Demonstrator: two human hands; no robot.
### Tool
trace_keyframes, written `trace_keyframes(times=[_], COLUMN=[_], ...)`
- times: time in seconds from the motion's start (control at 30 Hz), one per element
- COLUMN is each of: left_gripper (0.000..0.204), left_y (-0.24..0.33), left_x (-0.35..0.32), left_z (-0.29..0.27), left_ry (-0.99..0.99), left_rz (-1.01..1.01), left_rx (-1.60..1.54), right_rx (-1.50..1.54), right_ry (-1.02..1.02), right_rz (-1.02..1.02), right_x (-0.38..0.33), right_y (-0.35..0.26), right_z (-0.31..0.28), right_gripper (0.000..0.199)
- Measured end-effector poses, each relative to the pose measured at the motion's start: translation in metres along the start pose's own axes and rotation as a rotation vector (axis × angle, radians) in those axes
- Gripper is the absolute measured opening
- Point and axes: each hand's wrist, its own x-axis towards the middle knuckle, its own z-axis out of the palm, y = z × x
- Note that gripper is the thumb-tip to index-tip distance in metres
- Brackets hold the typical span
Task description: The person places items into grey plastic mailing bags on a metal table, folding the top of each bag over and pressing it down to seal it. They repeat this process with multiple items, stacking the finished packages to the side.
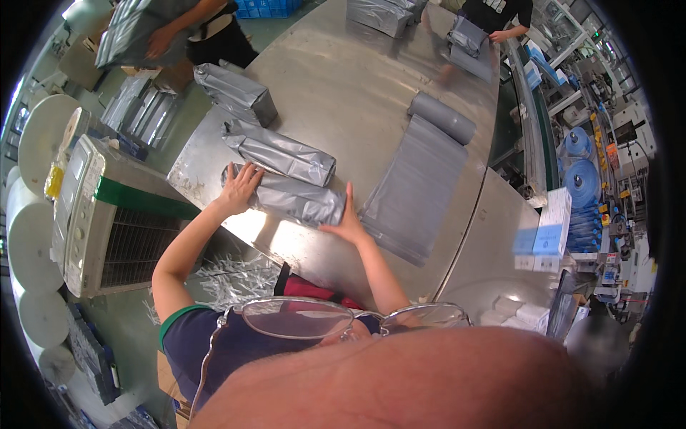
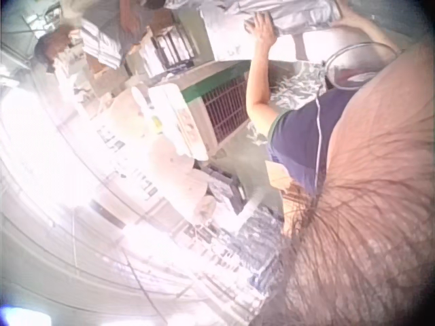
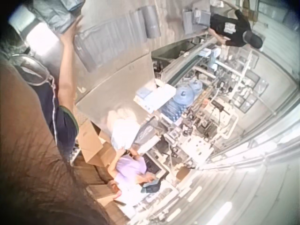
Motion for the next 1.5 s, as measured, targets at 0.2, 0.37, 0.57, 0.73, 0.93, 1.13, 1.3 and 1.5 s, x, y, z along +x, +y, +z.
trace_keyframes(times=[0.2,0.37,0.57,0.73,0.93,1.13,1.3,1.5], left_gripper=[0.089,0.079,0.063,0.055,0.062,0.066,0.060,0.060], left_y=[0.005,-0.049,-0.151,-0.187,-0.179,-0.214,-0.191,-0.064], left_x=[0.017,0.021,0.028,0.043,0.073,0.109,0.120,0.055], left_z=[-0.020,-0.008,0.012,0.002,0.011,0.104,0.083,0.122], left_ry=[0.024,0.001,0.022,-0.060,0.027,0.173,0.066,0.478], left_rz=[0.119,0.149,0.075,-0.047,-0.056,-0.235,-0.568,-0.661], left_rx=[-0.053,-0.060,0.128,0.160,0.051,0.054,0.565,0.099], right_rx=[0.169,-0.138,-0.186,-0.047,0.150,-0.052,-0.623,-0.936], right_ry=[-0.109,-0.156,-0.286,-0.240,0.211,0.583,0.784,1.067], right_rz=[-0.101,-0.083,-0.047,-0.011,0.312,0.544,0.562,0.934], right_x=[0.049,0.072,0.132,0.109,-0.061,-0.173,-0.228,-0.348], right_y=[-0.005,-0.021,-0.053,-0.017,0.039,0.051,0.049,0.118], right_z=[0.029,0.065,0.120,0.090,0.004,-0.101,-0.202,-0.407], right_gripper=[0.120,0.118,0.100,0.083,0.043,0.039,0.056,0.086])
